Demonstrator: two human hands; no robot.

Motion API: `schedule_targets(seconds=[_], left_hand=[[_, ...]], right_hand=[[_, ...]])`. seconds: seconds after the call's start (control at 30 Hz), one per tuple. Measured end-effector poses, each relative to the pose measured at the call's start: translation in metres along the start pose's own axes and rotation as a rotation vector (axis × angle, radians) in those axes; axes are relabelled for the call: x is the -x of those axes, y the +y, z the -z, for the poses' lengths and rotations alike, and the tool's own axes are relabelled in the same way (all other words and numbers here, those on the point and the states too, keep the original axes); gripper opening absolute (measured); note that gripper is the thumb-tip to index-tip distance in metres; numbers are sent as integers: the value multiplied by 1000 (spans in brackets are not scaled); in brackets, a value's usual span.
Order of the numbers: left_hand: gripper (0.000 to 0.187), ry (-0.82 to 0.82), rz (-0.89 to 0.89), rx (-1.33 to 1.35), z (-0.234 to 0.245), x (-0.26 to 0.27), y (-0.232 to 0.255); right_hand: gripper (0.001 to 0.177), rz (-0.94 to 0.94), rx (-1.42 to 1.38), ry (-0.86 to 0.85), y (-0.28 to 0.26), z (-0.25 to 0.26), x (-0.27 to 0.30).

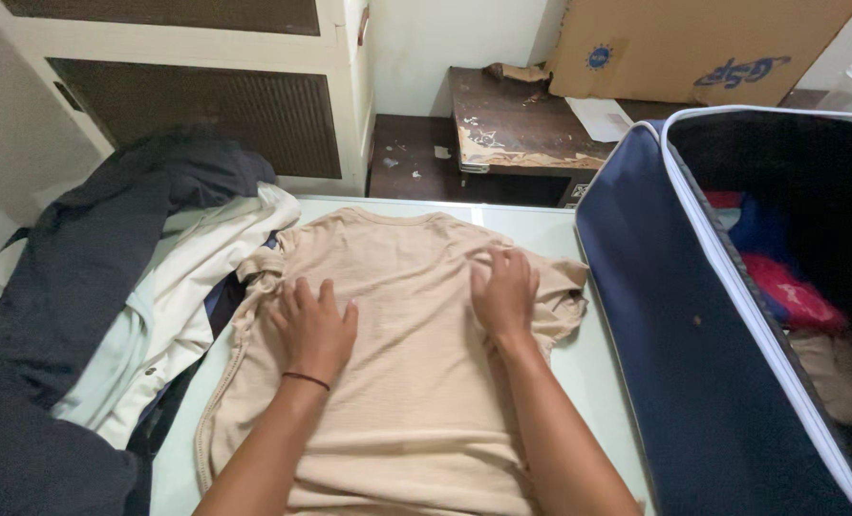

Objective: The person folds a jersey and a t-shirt on a table, then places the jersey into a bag.

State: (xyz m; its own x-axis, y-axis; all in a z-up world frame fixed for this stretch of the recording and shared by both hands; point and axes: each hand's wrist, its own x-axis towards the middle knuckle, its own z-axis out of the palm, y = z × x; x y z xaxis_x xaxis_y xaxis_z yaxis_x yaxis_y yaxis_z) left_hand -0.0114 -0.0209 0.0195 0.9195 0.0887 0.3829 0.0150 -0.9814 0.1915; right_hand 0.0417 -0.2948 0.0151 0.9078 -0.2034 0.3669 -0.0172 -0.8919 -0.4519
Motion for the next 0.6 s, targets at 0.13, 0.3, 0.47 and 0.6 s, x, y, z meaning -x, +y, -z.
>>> schedule_targets(seconds=[0.13,0.3,0.47,0.6], left_hand=[[57,49,-364,179,-15,-10,49],[48,-122,-648,461,-49,-28,135],[52,-221,-559,272,-72,-47,185],[61,-151,-498,286,-77,-47,186]], right_hand=[[47,13,68,121,63,7,-13],[55,24,124,62,113,-3,-10],[60,3,58,106,122,-5,-6],[72,33,11,124,110,14,-3]])
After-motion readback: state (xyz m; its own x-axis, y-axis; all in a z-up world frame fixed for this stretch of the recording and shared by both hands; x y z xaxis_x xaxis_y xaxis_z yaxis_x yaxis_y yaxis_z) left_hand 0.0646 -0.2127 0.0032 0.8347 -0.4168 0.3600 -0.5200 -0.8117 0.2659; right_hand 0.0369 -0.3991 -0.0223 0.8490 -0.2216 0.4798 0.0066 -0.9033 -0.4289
